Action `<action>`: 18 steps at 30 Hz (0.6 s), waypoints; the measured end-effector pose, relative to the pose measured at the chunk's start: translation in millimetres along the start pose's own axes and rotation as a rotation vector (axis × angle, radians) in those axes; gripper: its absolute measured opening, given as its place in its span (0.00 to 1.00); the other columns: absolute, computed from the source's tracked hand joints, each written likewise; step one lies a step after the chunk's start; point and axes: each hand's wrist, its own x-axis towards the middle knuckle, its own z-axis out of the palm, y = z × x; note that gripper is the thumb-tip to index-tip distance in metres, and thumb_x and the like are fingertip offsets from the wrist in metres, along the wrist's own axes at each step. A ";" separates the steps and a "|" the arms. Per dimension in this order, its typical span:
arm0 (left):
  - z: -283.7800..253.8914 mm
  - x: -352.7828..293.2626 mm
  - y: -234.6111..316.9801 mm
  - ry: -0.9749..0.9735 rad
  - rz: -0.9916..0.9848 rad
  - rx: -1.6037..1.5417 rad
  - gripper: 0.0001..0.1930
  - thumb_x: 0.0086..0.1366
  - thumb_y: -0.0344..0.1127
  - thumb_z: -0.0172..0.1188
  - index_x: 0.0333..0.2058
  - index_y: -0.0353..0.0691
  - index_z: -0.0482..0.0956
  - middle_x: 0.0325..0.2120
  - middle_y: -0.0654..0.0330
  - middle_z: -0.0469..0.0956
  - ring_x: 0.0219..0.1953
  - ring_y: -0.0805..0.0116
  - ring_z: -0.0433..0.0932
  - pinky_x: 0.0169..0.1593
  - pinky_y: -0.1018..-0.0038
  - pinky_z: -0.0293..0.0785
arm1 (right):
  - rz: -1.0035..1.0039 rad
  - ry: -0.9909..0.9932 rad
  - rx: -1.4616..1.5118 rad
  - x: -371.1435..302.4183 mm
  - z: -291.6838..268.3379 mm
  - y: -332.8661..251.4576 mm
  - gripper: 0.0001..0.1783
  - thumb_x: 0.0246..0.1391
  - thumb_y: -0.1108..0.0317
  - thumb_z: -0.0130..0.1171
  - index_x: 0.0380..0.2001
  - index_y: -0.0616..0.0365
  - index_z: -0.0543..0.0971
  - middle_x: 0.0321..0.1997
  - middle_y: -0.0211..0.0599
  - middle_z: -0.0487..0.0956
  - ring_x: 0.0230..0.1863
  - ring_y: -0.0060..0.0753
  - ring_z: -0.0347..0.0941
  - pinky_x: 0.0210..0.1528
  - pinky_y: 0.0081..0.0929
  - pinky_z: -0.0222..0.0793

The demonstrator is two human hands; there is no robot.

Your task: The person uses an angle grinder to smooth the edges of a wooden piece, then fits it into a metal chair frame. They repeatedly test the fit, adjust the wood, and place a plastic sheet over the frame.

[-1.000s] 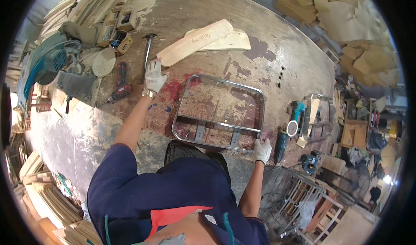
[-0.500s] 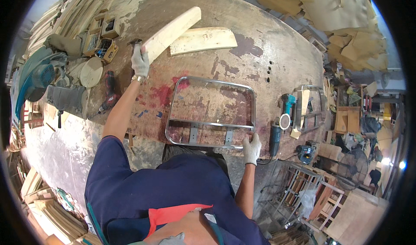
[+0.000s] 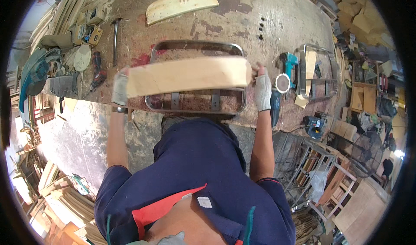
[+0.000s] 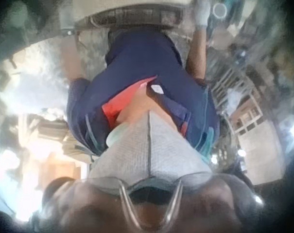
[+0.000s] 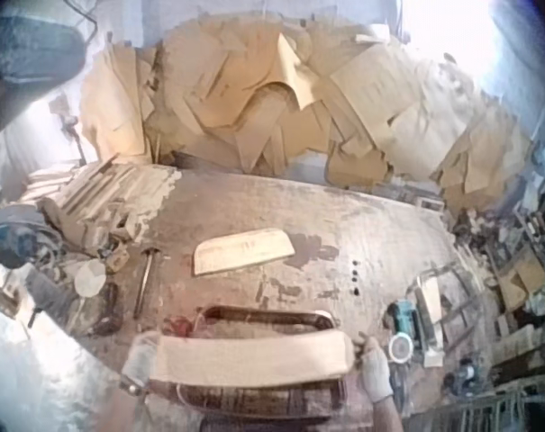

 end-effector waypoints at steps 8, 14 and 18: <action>66.6 -56.3 -45.9 -0.120 -0.332 -0.162 0.35 0.71 0.62 0.52 0.62 0.37 0.71 0.57 0.55 0.77 0.57 0.62 0.77 0.63 0.65 0.72 | 0.327 0.132 -0.158 -57.5 -54.0 57.8 0.21 0.69 0.51 0.56 0.28 0.54 0.77 0.17 0.14 0.63 0.19 0.11 0.58 0.20 0.19 0.52; 157.5 -77.0 20.6 -0.536 0.040 -0.657 0.50 0.59 0.75 0.58 0.70 0.46 0.61 0.64 0.49 0.70 0.66 0.53 0.69 0.65 0.54 0.69 | 0.104 0.168 0.447 -69.4 9.8 48.9 0.25 0.73 0.45 0.45 0.47 0.59 0.74 0.41 0.36 0.80 0.38 0.33 0.79 0.43 0.34 0.79; 262.5 -82.0 55.8 -0.002 0.211 -0.229 0.42 0.62 0.57 0.69 0.67 0.40 0.63 0.57 0.52 0.76 0.57 0.54 0.76 0.61 0.61 0.73 | 0.145 -0.101 0.041 -81.0 57.6 42.8 0.21 0.74 0.51 0.47 0.52 0.58 0.74 0.45 0.33 0.78 0.44 0.27 0.75 0.47 0.32 0.75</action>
